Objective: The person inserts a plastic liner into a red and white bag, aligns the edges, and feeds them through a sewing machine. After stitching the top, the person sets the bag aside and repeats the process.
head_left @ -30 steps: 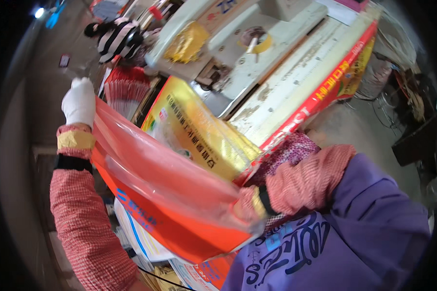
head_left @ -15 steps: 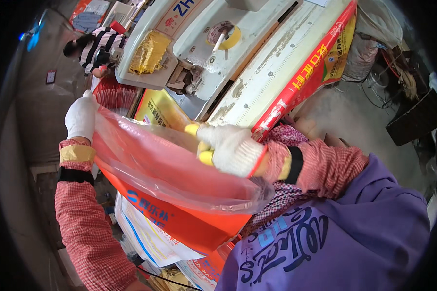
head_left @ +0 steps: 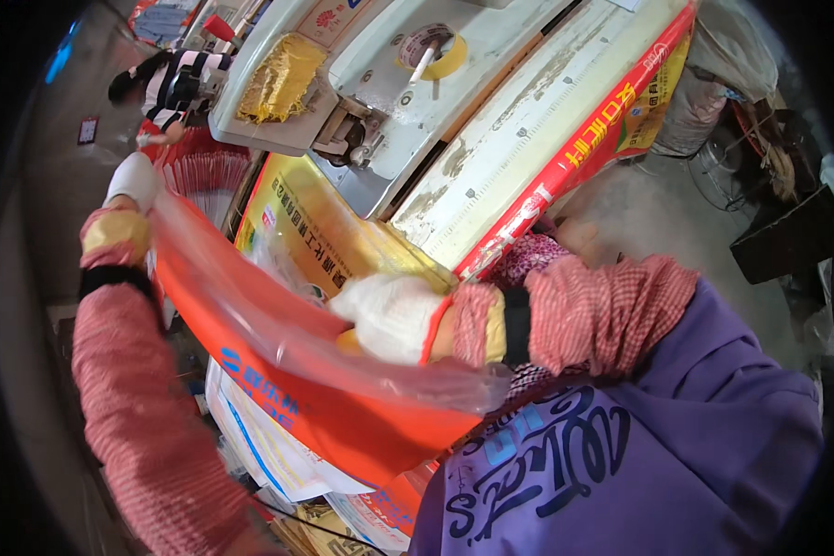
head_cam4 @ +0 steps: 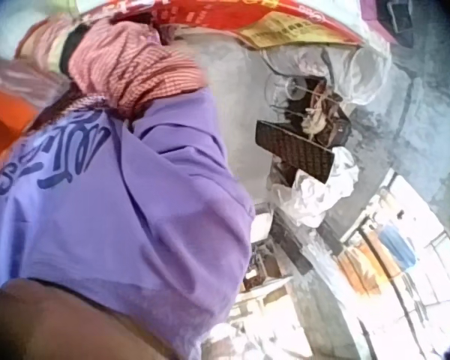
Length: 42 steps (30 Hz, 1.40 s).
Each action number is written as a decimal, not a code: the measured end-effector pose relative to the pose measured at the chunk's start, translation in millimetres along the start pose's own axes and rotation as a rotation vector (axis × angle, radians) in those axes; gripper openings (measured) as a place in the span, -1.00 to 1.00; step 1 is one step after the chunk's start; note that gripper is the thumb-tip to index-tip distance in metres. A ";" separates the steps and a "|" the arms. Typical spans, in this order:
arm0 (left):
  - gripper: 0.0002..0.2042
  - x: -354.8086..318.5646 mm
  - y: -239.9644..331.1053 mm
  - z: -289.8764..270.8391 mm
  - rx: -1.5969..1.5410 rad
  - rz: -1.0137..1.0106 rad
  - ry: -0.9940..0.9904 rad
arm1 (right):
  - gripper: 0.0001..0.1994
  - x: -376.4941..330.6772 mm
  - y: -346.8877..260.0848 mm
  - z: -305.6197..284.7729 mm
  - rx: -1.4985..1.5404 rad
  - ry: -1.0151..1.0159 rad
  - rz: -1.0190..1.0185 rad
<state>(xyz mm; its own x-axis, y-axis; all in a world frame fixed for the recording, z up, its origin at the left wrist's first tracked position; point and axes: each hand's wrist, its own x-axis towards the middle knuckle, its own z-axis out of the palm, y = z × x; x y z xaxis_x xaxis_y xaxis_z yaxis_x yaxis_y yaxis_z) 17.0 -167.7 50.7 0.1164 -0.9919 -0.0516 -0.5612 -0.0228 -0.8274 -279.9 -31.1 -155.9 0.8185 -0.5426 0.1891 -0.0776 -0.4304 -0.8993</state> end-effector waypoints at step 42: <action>-0.76 106.5 67.0 112.4 -0.567 -0.075 0.359 | -0.57 107.8 79.4 -55.2 -0.685 -0.439 0.323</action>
<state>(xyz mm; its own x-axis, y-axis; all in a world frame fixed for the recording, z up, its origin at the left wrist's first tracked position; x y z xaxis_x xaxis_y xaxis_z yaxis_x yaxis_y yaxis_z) 83.9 -260.8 -73.1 -0.0530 -0.9629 0.2645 -0.9171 -0.0578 -0.3944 -229.3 -163.5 -185.2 0.8317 -0.4466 -0.3299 -0.5531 -0.7187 -0.4214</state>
